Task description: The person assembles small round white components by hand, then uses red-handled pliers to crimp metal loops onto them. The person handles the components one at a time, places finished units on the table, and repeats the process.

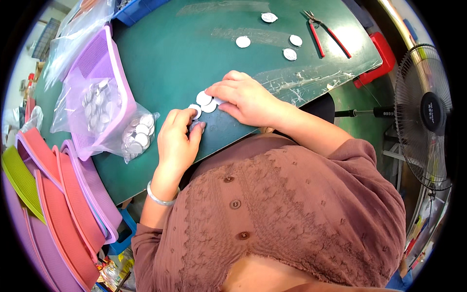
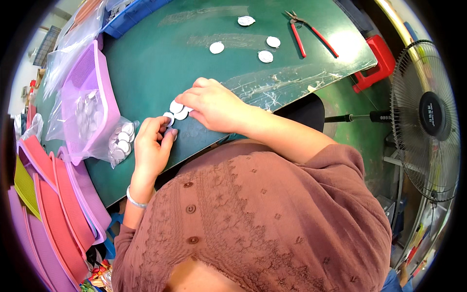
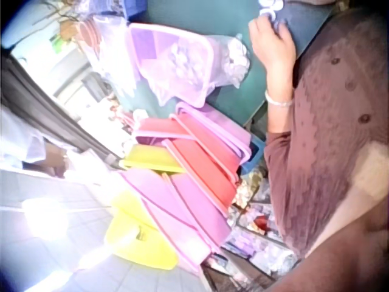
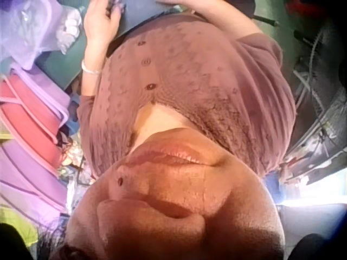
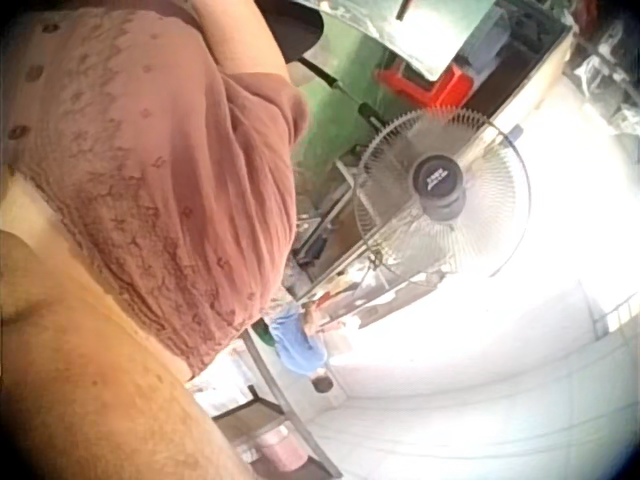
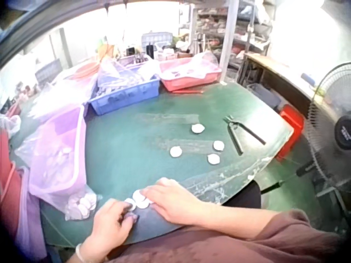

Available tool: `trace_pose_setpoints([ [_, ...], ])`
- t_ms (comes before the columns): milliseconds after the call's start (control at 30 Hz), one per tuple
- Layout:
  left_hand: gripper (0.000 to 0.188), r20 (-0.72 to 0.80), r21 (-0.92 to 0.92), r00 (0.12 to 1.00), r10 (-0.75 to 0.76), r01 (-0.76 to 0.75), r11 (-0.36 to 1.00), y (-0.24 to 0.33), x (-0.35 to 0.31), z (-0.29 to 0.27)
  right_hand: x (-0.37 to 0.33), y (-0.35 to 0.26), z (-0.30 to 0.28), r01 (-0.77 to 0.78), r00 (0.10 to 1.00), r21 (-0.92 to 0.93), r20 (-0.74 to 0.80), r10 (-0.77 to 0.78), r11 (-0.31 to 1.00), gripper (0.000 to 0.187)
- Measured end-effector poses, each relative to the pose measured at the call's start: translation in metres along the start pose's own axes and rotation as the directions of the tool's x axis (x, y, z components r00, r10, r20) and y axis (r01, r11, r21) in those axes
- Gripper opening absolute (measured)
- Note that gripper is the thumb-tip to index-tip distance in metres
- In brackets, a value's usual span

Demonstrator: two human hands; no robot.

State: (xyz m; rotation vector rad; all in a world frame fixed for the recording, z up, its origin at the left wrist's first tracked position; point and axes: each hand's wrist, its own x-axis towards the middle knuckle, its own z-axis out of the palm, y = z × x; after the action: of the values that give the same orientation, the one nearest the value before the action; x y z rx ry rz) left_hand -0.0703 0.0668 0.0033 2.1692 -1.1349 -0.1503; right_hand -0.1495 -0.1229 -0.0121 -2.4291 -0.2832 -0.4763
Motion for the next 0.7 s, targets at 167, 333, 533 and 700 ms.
trace_pose_setpoints([
  [167,0.024,0.016,-0.052,0.999,-0.049,0.05,0.997,0.001,0.001,-0.002,0.006,0.014,-0.022,-0.003,0.999,-0.03,-0.055,0.001,1.0,0.036],
  [333,0.024,-0.012,-0.124,0.998,-0.062,0.06,0.991,-0.002,0.002,-0.001,0.016,0.067,-0.048,-0.25,0.946,-0.293,-0.277,0.168,0.923,0.039],
  [533,0.02,-0.034,-0.188,0.997,-0.076,0.068,0.98,-0.003,0.008,0.001,0.015,0.079,-0.046,-0.305,0.937,-0.192,-0.233,0.259,0.933,0.045],
  [700,0.018,-0.053,-0.196,0.998,-0.038,0.027,0.98,0.006,0.026,-0.001,0.014,0.08,-0.045,-0.202,0.964,-0.149,-0.205,0.17,0.968,0.049],
])
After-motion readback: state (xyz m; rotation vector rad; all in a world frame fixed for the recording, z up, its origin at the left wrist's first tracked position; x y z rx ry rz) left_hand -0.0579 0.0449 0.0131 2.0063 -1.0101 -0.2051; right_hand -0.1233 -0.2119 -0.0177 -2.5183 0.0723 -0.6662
